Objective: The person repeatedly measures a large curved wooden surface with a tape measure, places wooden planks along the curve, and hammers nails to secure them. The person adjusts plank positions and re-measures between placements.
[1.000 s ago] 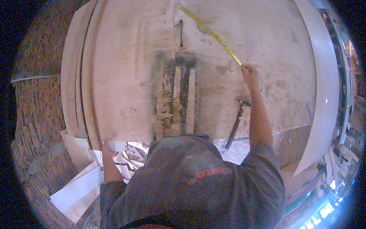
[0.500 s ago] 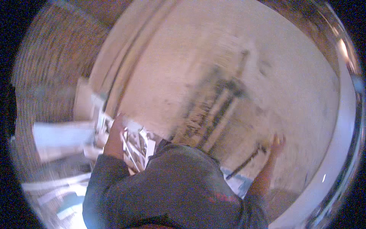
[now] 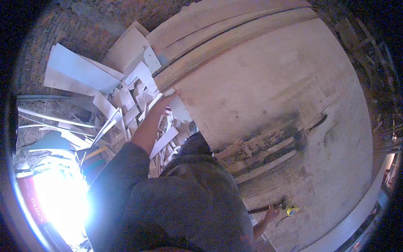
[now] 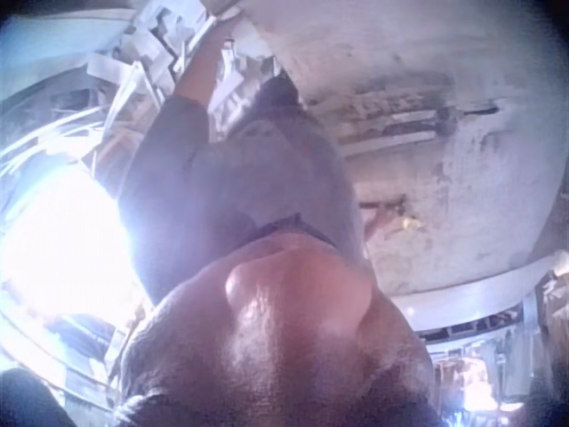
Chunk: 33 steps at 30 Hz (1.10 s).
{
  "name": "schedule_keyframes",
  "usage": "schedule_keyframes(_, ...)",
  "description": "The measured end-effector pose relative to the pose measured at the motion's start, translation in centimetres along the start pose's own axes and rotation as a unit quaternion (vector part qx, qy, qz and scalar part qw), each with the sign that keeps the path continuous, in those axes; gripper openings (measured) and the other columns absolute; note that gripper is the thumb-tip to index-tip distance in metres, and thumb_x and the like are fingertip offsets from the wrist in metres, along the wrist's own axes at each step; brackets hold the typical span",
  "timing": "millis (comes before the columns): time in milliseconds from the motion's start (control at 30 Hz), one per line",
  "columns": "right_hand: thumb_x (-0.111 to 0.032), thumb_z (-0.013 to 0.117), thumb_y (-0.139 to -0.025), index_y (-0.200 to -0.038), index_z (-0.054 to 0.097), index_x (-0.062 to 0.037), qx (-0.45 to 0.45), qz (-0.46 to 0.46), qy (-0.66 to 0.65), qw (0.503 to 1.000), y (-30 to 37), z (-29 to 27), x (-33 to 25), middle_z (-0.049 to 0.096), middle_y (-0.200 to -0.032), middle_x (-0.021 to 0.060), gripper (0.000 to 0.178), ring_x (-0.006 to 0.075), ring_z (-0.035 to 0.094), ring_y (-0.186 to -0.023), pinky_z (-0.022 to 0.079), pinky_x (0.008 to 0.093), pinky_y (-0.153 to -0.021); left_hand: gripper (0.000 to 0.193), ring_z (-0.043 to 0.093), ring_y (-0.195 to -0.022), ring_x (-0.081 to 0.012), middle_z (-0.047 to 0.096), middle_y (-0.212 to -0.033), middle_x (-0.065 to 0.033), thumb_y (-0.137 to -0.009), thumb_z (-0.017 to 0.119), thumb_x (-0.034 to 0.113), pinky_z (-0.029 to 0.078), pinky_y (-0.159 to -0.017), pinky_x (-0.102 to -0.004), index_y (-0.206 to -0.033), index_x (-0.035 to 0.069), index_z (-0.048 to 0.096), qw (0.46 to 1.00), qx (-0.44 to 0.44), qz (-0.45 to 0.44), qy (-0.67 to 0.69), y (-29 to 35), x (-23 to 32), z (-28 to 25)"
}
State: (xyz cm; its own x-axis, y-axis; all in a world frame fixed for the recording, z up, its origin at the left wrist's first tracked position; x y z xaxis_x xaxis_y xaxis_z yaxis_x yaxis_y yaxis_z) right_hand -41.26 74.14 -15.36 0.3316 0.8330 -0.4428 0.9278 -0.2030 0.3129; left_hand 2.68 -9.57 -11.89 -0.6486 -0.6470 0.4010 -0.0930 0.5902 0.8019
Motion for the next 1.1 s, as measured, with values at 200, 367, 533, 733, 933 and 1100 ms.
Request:
schedule_keyframes(200, -0.035, 0.069, -0.084, -0.109, 0.061, 0.0033, -0.004, 0.035, 0.033, 0.999, 1.4, -1.0, -8.7, 0.064, -0.103, 0.0176, 0.047, 0.0323, 0.061, -0.096, 0.049, 0.0428, -0.087, 0.098, 0.059, -0.115, -0.0309, 0.059, -0.128, -0.0198, -0.063, 0.075, 0.074, 0.049, -0.089, -0.0492, -0.125, -0.001, 0.060, 0.951, 0.081, 0.156, -0.255, 3.1, 5.5, -7.8)
schedule_keyframes(367, -0.044, 0.077, -0.080, -0.131, 0.052, -0.0015, 0.084, -0.039, 0.114, 0.989, 1.6, 4.5, -8.1, 0.054, -0.134, 0.0160, 0.071, 0.0335, 0.057, -0.116, 0.049, 0.0474, -0.093, 0.108, 0.047, -0.130, -0.0351, 0.049, -0.139, -0.0219, -0.060, 0.078, 0.071, 0.037, -0.107, -0.0491, -0.137, 0.001, 0.049, 0.837, 0.211, 0.434, -0.259, 3.8, 15.8, -8.9)
schedule_keyframes(533, -0.031, 0.075, -0.080, -0.109, 0.057, 0.0011, 0.126, 0.077, -0.277, 0.950, 6.0, 10.2, -14.3, 0.064, -0.106, 0.0160, 0.046, 0.0289, 0.064, -0.088, 0.053, 0.0451, -0.067, 0.132, 0.029, -0.142, -0.0392, 0.029, -0.153, -0.0216, -0.056, 0.076, 0.075, 0.022, -0.116, -0.0540, -0.153, 0.005, 0.019, 0.790, 0.137, 0.479, -0.356, 1.2, 19.6, -6.5)
schedule_keyframes(733, -0.012, 0.055, -0.082, -0.070, 0.048, -0.0111, 0.037, 0.202, -0.361, 0.910, 9.0, 7.9, -16.0, 0.045, -0.059, 0.0043, 0.014, 0.0168, 0.043, -0.045, 0.038, 0.0322, -0.041, 0.143, 0.024, -0.145, -0.0370, 0.023, -0.156, -0.0203, -0.052, 0.074, 0.079, 0.011, -0.114, -0.0669, -0.155, 0.005, 0.008, 0.781, 0.119, 0.464, -0.402, -1.4, 19.0, -4.0)
schedule_keyframes(933, -0.008, 0.058, -0.086, -0.090, 0.054, -0.0054, 0.009, 0.012, -0.342, 0.940, 21.4, 11.8, -32.4, 0.049, -0.068, 0.0005, 0.006, 0.0123, 0.047, -0.049, 0.042, 0.0275, -0.045, 0.135, 0.017, -0.147, -0.0344, 0.020, -0.157, -0.0180, -0.061, 0.071, 0.076, 0.005, -0.113, -0.0676, -0.155, 0.005, 0.005, 0.815, 0.153, 0.399, -0.392, -0.9, 18.2, -3.1)
schedule_keyframes(1100, -0.012, 0.066, -0.090, -0.107, 0.048, -0.0082, -0.131, -0.157, -0.294, 0.934, 28.9, 19.3, -46.6, 0.051, -0.075, -0.0004, 0.026, 0.0090, 0.046, -0.050, 0.039, 0.0246, -0.045, 0.134, 0.019, -0.147, -0.0332, 0.018, -0.158, -0.0174, -0.062, 0.069, 0.077, 0.004, -0.115, -0.0653, -0.155, 0.005, 0.004, 0.819, 0.162, 0.392, -0.387, -1.2, 18.2, -2.9)
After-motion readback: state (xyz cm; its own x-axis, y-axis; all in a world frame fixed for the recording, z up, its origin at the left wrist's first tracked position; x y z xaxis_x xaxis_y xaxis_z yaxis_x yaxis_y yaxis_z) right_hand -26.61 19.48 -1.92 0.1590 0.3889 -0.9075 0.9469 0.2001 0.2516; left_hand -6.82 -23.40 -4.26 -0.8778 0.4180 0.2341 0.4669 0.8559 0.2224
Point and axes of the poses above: each hand's wrist, its own y-axis away from the middle knuckle, its own z-axis out of the palm, x = y × z, the point moved 7 cm from there along -y, towards the middle knuckle
